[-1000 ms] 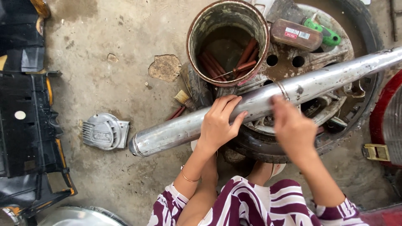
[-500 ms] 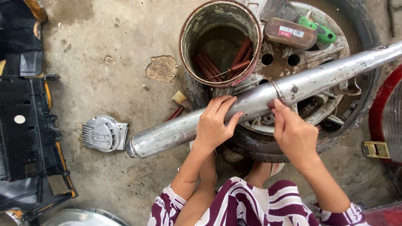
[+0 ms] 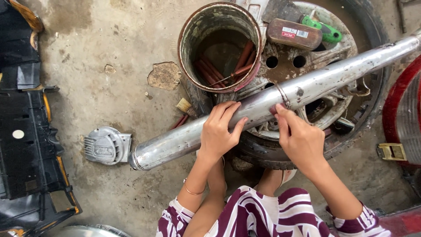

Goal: The person scrubs a long silver metal pipe with a small reddish abrasive pad. The pipe is resting on a tire, and the person holds it steady with their left hand while scrubbing with their right hand.

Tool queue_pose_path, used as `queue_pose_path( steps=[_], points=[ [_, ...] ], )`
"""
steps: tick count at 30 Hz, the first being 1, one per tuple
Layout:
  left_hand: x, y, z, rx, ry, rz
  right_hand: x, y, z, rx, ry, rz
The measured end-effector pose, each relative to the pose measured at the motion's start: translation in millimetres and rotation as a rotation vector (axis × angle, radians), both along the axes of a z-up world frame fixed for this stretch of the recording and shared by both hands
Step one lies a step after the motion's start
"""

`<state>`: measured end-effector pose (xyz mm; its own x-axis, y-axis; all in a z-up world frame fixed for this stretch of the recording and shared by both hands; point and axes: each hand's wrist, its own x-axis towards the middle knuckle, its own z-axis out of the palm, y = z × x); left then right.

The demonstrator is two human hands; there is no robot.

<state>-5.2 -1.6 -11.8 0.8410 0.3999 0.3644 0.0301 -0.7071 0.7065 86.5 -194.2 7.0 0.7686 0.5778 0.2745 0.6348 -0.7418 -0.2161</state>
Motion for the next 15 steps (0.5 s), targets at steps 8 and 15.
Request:
queue_pose_path(
  steps=[8, 15],
  points=[
    [0.4, 0.9, -2.4, 0.009, -0.007, 0.008, 16.6, -10.6, -15.8, 0.048, 0.062, 0.022],
    [-2.8, 1.4, 15.5, -0.017, 0.046, -0.037, 80.7, 8.2, 62.8, 0.028, 0.576, -0.131]
  ],
)
